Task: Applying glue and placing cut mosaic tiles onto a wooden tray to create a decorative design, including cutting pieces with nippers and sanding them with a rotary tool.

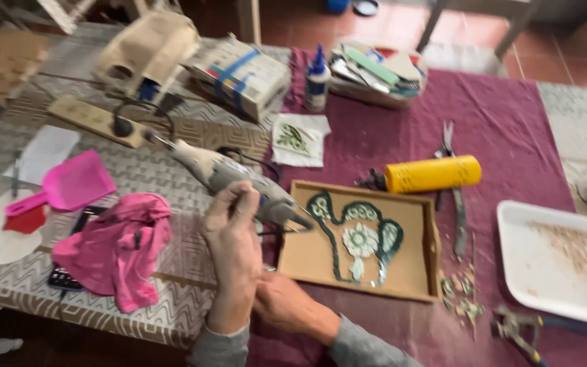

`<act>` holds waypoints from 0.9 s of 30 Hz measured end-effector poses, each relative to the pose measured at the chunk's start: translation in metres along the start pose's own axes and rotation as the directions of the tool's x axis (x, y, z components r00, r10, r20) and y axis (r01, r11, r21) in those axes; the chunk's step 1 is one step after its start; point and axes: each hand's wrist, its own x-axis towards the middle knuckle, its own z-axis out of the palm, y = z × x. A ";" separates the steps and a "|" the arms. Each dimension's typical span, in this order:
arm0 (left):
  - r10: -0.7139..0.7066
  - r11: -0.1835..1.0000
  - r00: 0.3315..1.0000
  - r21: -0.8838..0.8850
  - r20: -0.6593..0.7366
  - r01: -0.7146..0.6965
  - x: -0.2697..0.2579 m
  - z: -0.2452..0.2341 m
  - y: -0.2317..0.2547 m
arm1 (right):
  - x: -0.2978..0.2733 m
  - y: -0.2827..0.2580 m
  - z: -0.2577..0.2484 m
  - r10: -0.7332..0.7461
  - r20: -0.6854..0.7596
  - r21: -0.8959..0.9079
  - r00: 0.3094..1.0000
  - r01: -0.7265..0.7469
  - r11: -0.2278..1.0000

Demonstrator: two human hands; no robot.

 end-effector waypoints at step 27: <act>-0.073 0.945 0.996 0.317 -0.056 0.087 -0.039 -0.011 -0.024 | 0.055 0.040 -0.098 0.820 -0.283 0.889 0.498 0.458 0.028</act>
